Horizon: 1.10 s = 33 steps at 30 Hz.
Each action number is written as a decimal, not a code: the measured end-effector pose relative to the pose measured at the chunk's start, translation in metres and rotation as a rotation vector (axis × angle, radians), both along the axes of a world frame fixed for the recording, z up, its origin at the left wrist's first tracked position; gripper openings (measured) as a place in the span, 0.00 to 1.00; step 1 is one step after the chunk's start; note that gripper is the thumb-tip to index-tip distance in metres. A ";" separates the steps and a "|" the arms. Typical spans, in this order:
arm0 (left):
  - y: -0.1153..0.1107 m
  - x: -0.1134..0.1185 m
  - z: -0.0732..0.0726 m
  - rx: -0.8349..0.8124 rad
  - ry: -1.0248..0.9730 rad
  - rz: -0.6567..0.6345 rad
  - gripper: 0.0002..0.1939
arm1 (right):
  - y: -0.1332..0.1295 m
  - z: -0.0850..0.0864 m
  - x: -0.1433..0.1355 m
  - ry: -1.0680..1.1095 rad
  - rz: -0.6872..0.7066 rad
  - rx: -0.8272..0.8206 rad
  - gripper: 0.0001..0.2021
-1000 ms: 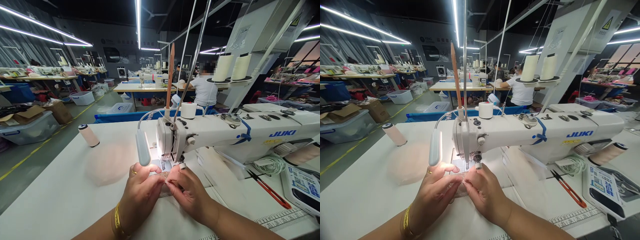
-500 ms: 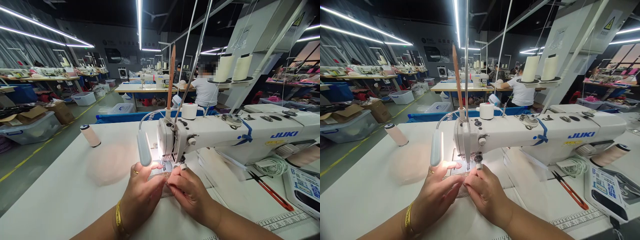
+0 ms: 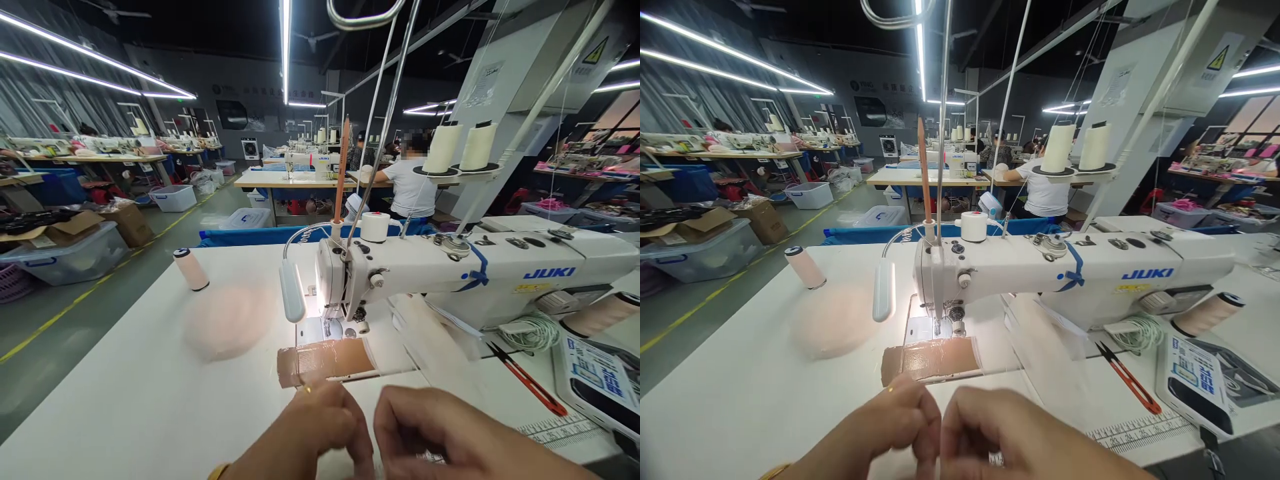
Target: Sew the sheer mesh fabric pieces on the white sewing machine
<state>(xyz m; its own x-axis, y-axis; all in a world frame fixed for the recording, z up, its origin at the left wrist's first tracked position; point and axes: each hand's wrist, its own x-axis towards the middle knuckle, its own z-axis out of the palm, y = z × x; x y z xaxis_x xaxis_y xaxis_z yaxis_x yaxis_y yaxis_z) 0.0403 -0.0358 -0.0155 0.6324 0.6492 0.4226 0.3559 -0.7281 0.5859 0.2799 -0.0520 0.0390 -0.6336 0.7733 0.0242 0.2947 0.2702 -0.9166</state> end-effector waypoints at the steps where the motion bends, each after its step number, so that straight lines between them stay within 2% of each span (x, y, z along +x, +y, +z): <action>1: 0.004 0.003 -0.002 -0.048 0.017 0.026 0.05 | 0.009 -0.002 -0.001 -0.015 -0.017 -0.073 0.05; 3: 0.018 0.008 -0.008 -0.137 0.092 0.120 0.07 | 0.035 -0.016 -0.008 -0.109 -0.094 -0.119 0.07; 4: 0.027 0.011 -0.012 -0.138 0.154 0.189 0.10 | 0.049 -0.025 -0.013 -0.208 -0.123 -0.065 0.08; 5: 0.036 0.012 -0.017 -0.104 0.222 0.260 0.12 | 0.063 -0.034 -0.018 -0.320 -0.153 0.025 0.08; 7: 0.050 0.012 -0.027 0.012 0.314 0.360 0.13 | 0.084 -0.051 -0.029 -0.383 -0.213 0.111 0.10; 10: 0.061 0.008 -0.037 0.171 0.315 0.405 0.08 | 0.100 -0.068 -0.043 -0.419 -0.271 0.202 0.12; 13: 0.061 0.004 -0.038 0.324 0.251 0.283 0.07 | 0.104 -0.076 -0.049 -0.458 -0.309 0.265 0.13; 16: 0.060 0.001 -0.035 0.414 0.207 0.156 0.14 | 0.102 -0.077 -0.046 -0.497 -0.318 0.335 0.13; 20: 0.061 0.000 -0.038 0.405 0.184 0.180 0.15 | 0.085 -0.067 -0.034 -0.565 -0.302 0.476 0.12; 23: 0.064 -0.002 -0.042 0.408 0.184 0.203 0.15 | 0.069 -0.063 -0.030 -0.551 -0.228 0.742 0.10; 25: 0.064 -0.002 -0.044 0.424 0.184 0.216 0.15 | 0.064 -0.067 -0.031 -0.487 -0.151 0.867 0.10; 27: 0.064 -0.003 -0.045 0.425 0.196 0.230 0.15 | 0.064 -0.076 -0.033 -0.444 -0.121 0.866 0.11; 33: 0.060 -0.004 -0.042 0.369 0.283 0.261 0.11 | 0.082 -0.098 -0.029 -0.427 -0.190 0.788 0.13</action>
